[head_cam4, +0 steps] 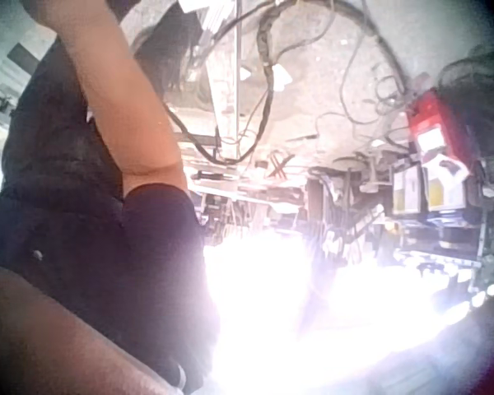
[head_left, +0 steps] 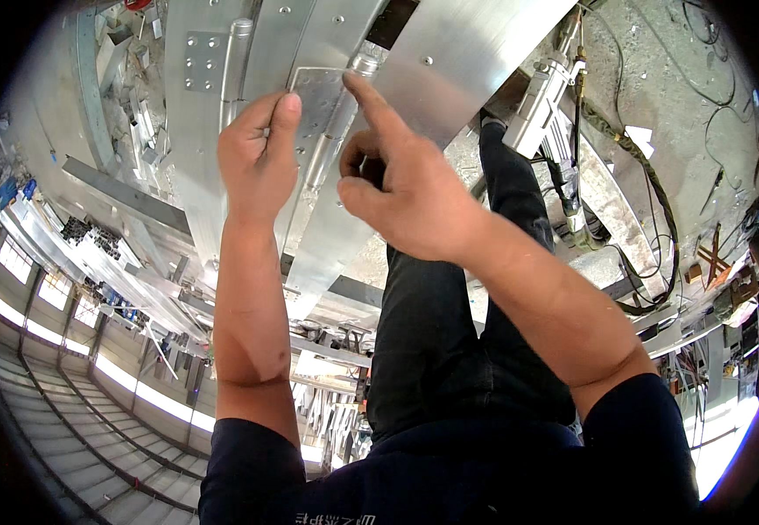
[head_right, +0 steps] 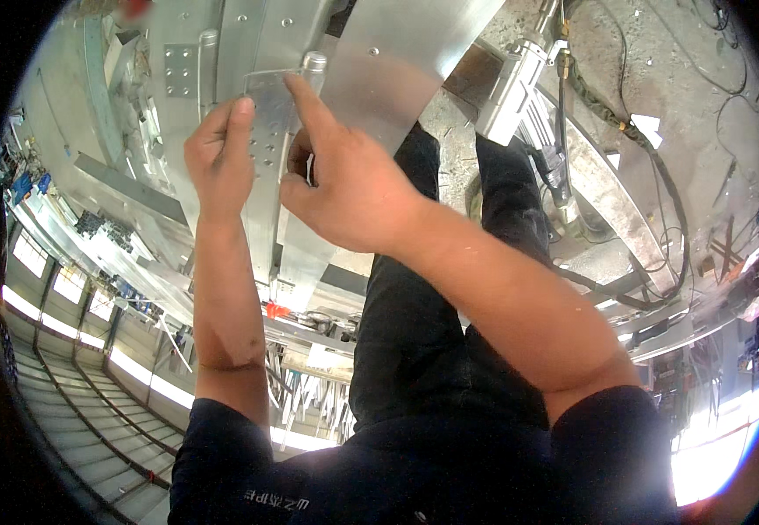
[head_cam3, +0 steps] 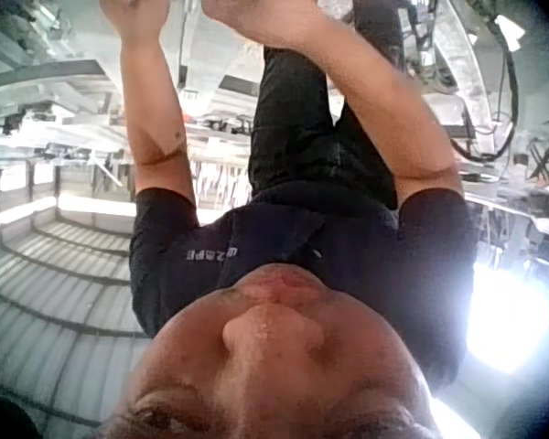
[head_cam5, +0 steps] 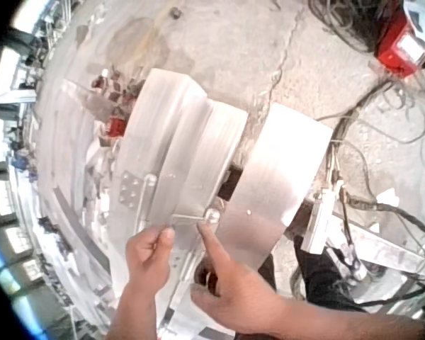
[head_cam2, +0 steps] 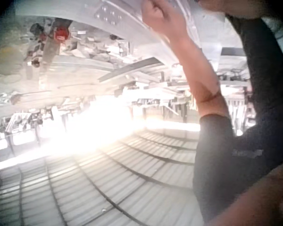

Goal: The person assembles a metal frame by positioning and aligning metal plates and brackets on a workbench. They use a rivet gun to fasten the components together, repeatedly adjusting the parts and operating the tool to secure the assembly.

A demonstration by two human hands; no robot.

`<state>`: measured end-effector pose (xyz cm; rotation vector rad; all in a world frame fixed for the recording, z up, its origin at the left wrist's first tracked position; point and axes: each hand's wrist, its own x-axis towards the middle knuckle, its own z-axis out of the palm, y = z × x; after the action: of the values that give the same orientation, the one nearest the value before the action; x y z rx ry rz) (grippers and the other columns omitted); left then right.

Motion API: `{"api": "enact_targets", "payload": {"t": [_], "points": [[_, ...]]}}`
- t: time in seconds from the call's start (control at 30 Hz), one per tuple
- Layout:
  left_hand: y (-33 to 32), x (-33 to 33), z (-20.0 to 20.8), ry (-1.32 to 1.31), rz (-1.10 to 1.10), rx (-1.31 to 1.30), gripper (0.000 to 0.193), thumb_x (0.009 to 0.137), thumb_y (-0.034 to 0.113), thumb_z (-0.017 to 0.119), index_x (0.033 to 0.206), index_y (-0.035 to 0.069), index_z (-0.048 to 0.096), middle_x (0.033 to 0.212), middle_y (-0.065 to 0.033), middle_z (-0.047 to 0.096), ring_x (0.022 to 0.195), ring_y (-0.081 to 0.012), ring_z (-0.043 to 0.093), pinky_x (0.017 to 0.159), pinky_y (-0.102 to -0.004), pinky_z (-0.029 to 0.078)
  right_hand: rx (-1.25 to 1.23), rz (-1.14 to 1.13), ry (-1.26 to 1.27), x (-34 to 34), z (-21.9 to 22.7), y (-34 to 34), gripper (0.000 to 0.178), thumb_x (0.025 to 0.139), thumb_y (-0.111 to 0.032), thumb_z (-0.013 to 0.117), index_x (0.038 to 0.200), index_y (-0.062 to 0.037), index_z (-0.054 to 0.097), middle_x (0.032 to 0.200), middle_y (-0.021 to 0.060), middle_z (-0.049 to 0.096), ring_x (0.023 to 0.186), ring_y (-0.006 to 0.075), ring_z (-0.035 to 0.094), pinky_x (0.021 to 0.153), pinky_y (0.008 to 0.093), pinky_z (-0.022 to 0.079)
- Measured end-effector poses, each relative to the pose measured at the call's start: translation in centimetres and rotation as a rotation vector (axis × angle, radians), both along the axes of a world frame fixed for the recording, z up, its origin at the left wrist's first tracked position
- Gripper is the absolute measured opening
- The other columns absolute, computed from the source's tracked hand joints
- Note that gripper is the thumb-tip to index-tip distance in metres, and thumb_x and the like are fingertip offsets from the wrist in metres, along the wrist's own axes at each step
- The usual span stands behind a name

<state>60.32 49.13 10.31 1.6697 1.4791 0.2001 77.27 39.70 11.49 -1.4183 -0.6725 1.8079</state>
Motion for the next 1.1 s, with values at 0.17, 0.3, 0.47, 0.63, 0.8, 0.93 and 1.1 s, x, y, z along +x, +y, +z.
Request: {"api": "enact_targets", "payload": {"t": [0.17,0.3,0.47,0.63,0.8,0.93,1.1], "points": [[0.0,-0.6,-0.2,-0.072,-0.054,0.014,0.029,0.099,0.026,0.064,0.097,-0.002,0.072,0.073,-0.0033,0.061,0.068,-0.0102,0.052,0.064,-0.0261,0.044,-0.07,-0.124,0.05,-4.0,-0.7,0.0,0.094,0.082,-0.007,0.063,0.154,0.0089,0.005,0.091,0.0174,0.065,0.081,0.0322,0.065,0.079,0.038,0.052],[0.7,-0.6,0.2,-0.033,-0.148,0.009,0.03,0.099,0.026,0.063,0.095,-0.002,0.071,0.072,-0.0061,0.061,0.067,-0.0118,0.053,0.062,-0.0278,0.043,-0.043,-0.193,-0.061,-5.2,-1.2,0.1,0.093,0.082,-0.006,0.062,0.154,0.0098,0.005,0.093,0.0184,0.065,0.085,0.0319,0.065,0.08,0.0373,0.052],[1.4,-0.8,0.2,-0.118,-0.196,-0.05,0.031,0.099,0.025,0.062,0.09,-0.003,0.068,0.067,-0.0073,0.055,0.062,-0.0126,0.049,0.057,-0.0302,0.04,-0.125,-0.286,0.027,-6.3,-0.7,0.7,0.093,0.084,-0.006,0.06,0.153,0.0109,0.001,0.093,0.018,0.065,0.085,0.0287,0.065,0.08,0.0374,0.052],[2.0,-0.8,0.2,-0.122,-0.258,-0.051,0.035,0.099,0.03,0.063,0.088,-0.003,0.068,0.064,0.0002,0.05,0.061,-0.008,0.042,0.054,-0.0289,0.036,-0.675,-0.098,0.615,-10.0,2.3,-1.6,0.07,0.089,-0.012,0.062,0.148,0.0136,0.033,0.077,0.0098,0.063,0.06,0.0124,0.053,0.054,0.0259,0.044],[2.4,-1.0,0.7,-0.073,-0.275,-0.137,0.037,0.1,0.033,0.062,0.092,-0.003,0.07,0.064,0.0044,0.049,0.062,-0.0051,0.041,0.054,-0.027,0.035,-0.365,0.044,0.218,-10.7,2.7,-4.8,0.028,0.091,-0.021,0.065,0.097,0.0062,0.065,0.067,0.0065,0.061,0.056,0.0129,0.051,0.051,0.0302,0.043],[2.2,-1.8,-0.3,-0.115,-0.226,-0.177,0.037,0.101,0.033,0.062,0.101,-0.003,0.071,0.069,0.0048,0.054,0.065,-0.0044,0.043,0.056,-0.0244,0.036,-0.381,0.294,0.058,-7.2,2.2,-3.0,0.042,0.095,-0.039,0.064,0.097,0.0023,0.071,0.07,0.0154,0.065,0.06,0.0271,0.061,0.06,0.0382,0.05],[2.0,-0.7,0.2,-0.175,-0.182,-0.179,0.04,0.101,0.035,0.062,0.112,-0.002,0.07,0.079,0.0008,0.065,0.072,-0.0057,0.053,0.065,-0.023,0.043,-0.069,0.697,-0.16,-8.4,1.6,-7.5,0.045,0.098,-0.046,0.058,0.106,-0.0049,0.073,0.081,0.0164,0.07,0.076,0.0276,0.071,0.071,0.0428,0.054]]}}
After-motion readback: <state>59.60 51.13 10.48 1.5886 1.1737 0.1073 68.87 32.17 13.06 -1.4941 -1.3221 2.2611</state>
